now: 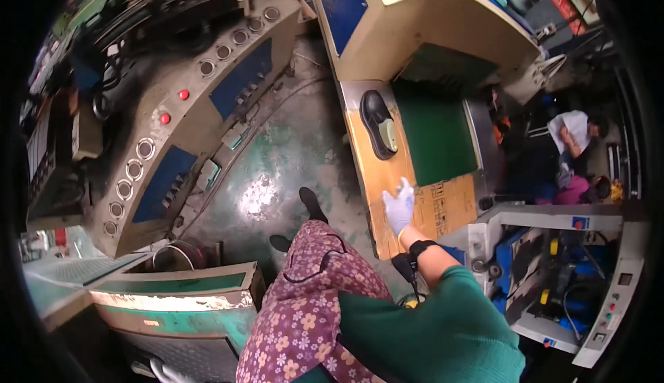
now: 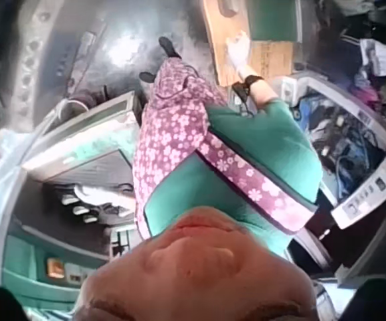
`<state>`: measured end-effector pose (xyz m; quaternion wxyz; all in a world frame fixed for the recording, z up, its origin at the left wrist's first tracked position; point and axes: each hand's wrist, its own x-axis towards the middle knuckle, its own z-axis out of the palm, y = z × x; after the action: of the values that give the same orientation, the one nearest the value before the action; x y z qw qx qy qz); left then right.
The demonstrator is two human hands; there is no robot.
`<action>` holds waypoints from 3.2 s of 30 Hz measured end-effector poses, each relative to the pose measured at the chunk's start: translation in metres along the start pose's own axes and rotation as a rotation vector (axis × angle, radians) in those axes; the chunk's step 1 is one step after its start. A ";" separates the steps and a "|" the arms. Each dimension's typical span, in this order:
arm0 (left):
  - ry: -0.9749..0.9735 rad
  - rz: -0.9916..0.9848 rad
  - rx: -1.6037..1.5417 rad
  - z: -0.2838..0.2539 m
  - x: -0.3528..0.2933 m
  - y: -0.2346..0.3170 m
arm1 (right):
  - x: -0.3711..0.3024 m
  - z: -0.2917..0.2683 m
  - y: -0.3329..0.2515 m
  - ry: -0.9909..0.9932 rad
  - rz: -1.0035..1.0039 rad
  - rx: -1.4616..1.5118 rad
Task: The worker is operating a machine to attach soles to shoes, placing shoes into a press and then on a conveyor belt.
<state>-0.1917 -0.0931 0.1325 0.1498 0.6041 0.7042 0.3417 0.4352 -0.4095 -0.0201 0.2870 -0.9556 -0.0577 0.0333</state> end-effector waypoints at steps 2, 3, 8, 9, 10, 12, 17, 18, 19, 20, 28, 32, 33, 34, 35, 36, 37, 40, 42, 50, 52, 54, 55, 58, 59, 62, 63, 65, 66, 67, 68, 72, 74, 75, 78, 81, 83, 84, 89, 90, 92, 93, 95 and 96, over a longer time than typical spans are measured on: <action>-0.302 0.177 -0.011 0.054 0.004 0.056 | 0.022 0.004 0.039 0.053 0.098 -0.048; -0.421 0.290 0.029 0.073 0.003 0.087 | 0.047 0.021 0.042 0.039 0.080 0.036; -0.775 0.524 -0.061 0.172 -0.015 0.227 | 0.151 0.064 0.060 0.072 0.004 0.212; -0.795 0.518 -0.087 0.184 -0.022 0.245 | 0.163 0.069 0.059 0.023 0.075 0.369; -0.809 0.547 -0.090 0.192 -0.028 0.256 | 0.169 0.073 0.057 -0.024 0.155 0.526; -0.822 0.617 -0.098 0.199 -0.033 0.268 | 0.166 0.082 0.051 -0.074 0.162 0.655; -0.855 0.736 -0.174 0.214 -0.054 0.276 | 0.104 0.041 0.014 -0.539 0.497 1.009; -0.900 0.670 -0.213 0.219 -0.056 0.282 | 0.086 0.036 0.002 -0.576 0.463 1.209; -1.075 0.405 -0.336 0.228 -0.055 0.272 | 0.074 0.037 0.006 -0.566 0.585 1.298; -1.156 0.226 -0.534 0.230 -0.053 0.275 | 0.064 0.034 -0.001 -0.672 0.585 1.358; -1.248 -0.392 -1.279 0.273 -0.037 0.312 | 0.042 -0.037 -0.262 -1.038 -0.235 1.157; -1.293 -0.421 -1.627 0.286 -0.003 0.409 | 0.075 -0.025 -0.337 -1.100 -0.253 1.190; -1.272 -0.421 -1.635 0.300 0.011 0.422 | 0.085 -0.018 -0.356 -1.049 -0.282 1.223; -1.297 -0.359 -1.657 0.314 0.025 0.437 | 0.100 -0.011 -0.371 -0.998 -0.311 1.254; -1.316 -0.293 -1.673 0.329 0.042 0.453 | 0.118 -0.001 -0.386 -0.944 -0.341 1.256; -1.368 -0.210 -1.673 0.350 0.060 0.469 | 0.140 0.005 -0.405 -0.927 -0.386 1.308; -1.414 -0.130 -1.666 0.375 0.078 0.486 | 0.166 0.015 -0.428 -0.916 -0.424 1.361; -1.167 0.123 -1.406 0.421 0.114 0.556 | 0.267 0.047 -0.490 -0.888 -0.478 1.439; -0.995 0.154 -1.026 0.433 0.125 0.580 | 0.326 0.051 -0.550 -0.855 -0.534 1.447; -0.907 -0.137 -0.627 0.486 0.101 0.450 | 0.546 0.199 -0.727 -0.632 -0.727 1.122; -0.799 -0.280 -0.519 0.488 0.072 0.386 | 0.565 0.238 -0.760 -0.638 -0.757 1.038; -0.645 -0.155 -0.355 0.472 0.022 0.316 | 0.567 0.268 -0.787 -0.736 -0.736 1.043; -0.564 0.012 -0.242 0.466 -0.001 0.293 | 0.568 0.281 -0.800 -0.808 -0.716 1.039; -0.514 -0.419 -0.348 0.441 -0.056 0.292 | 0.586 0.320 -0.822 -0.775 -0.752 0.972; -0.527 -0.230 -0.259 0.434 -0.075 0.275 | 0.586 0.329 -0.829 -0.797 -0.781 0.944; -0.506 -0.820 -0.411 0.427 -0.132 0.258 | 0.594 0.353 -0.838 -0.854 -0.758 0.962; -0.476 -0.950 -0.441 0.426 -0.143 0.259 | 0.595 0.358 -0.840 -0.880 -0.737 0.959; -0.435 -1.094 -0.456 0.427 -0.156 0.261 | 0.589 0.364 -0.847 -0.926 -0.715 0.970; -0.421 -1.132 -0.461 0.427 -0.162 0.260 | 0.587 0.366 -0.852 -0.990 -0.689 0.982; -0.413 -1.158 -0.469 0.430 -0.164 0.259 | 0.589 0.370 -0.855 -1.048 -0.662 0.990; -0.410 -1.176 -0.477 0.433 -0.164 0.257 | 0.589 0.375 -0.860 -1.060 -0.641 0.974; -0.410 -1.182 -0.513 0.446 -0.152 0.247 | 0.601 0.381 -0.869 -1.120 -0.616 0.936; -0.407 -1.178 -0.527 0.450 -0.144 0.242 | 0.609 0.387 -0.871 -1.119 -0.821 0.763; -0.404 -1.176 -0.531 0.450 -0.141 0.241 | 0.613 0.388 -0.870 -1.114 -0.921 0.673; -0.407 -1.142 -0.551 0.454 -0.123 0.235 | 0.624 0.398 -0.863 -1.012 -0.989 0.504; -0.397 -1.140 -0.560 0.452 -0.114 0.229 | 0.634 0.402 -0.863 -0.942 -1.024 0.387; -0.377 -1.136 -0.567 0.449 -0.110 0.226 | 0.638 0.401 -0.867 -0.906 -1.065 0.329; -0.356 -1.150 -0.566 0.444 -0.116 0.227 | 0.630 0.401 -0.867 -0.926 -1.062 0.321; -0.202 -1.116 -0.590 0.416 -0.115 0.201 | 0.633 0.408 -0.851 -0.846 -1.147 0.349; -0.292 -0.861 -0.424 0.403 -0.116 0.197 | 0.639 0.407 -0.849 -0.792 -1.205 0.314; -0.047 -0.410 0.022 0.393 -0.106 0.213 | 0.610 0.391 -0.848 -0.659 -1.312 0.205; 0.018 -0.413 0.090 0.392 -0.055 0.237 | 0.631 0.374 -0.833 -0.369 -1.400 0.125; 0.196 -0.297 0.304 0.360 -0.035 0.234 | 0.610 0.339 -0.811 -0.266 -1.322 0.399; 0.286 -0.316 0.272 0.342 -0.030 0.233 | 0.582 0.316 -0.794 -0.240 -1.193 0.545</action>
<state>0.2031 -0.0106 0.0335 0.0178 0.4467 0.8434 0.2981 0.9093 0.4959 0.1378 0.4792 -0.6428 -0.5975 -0.0116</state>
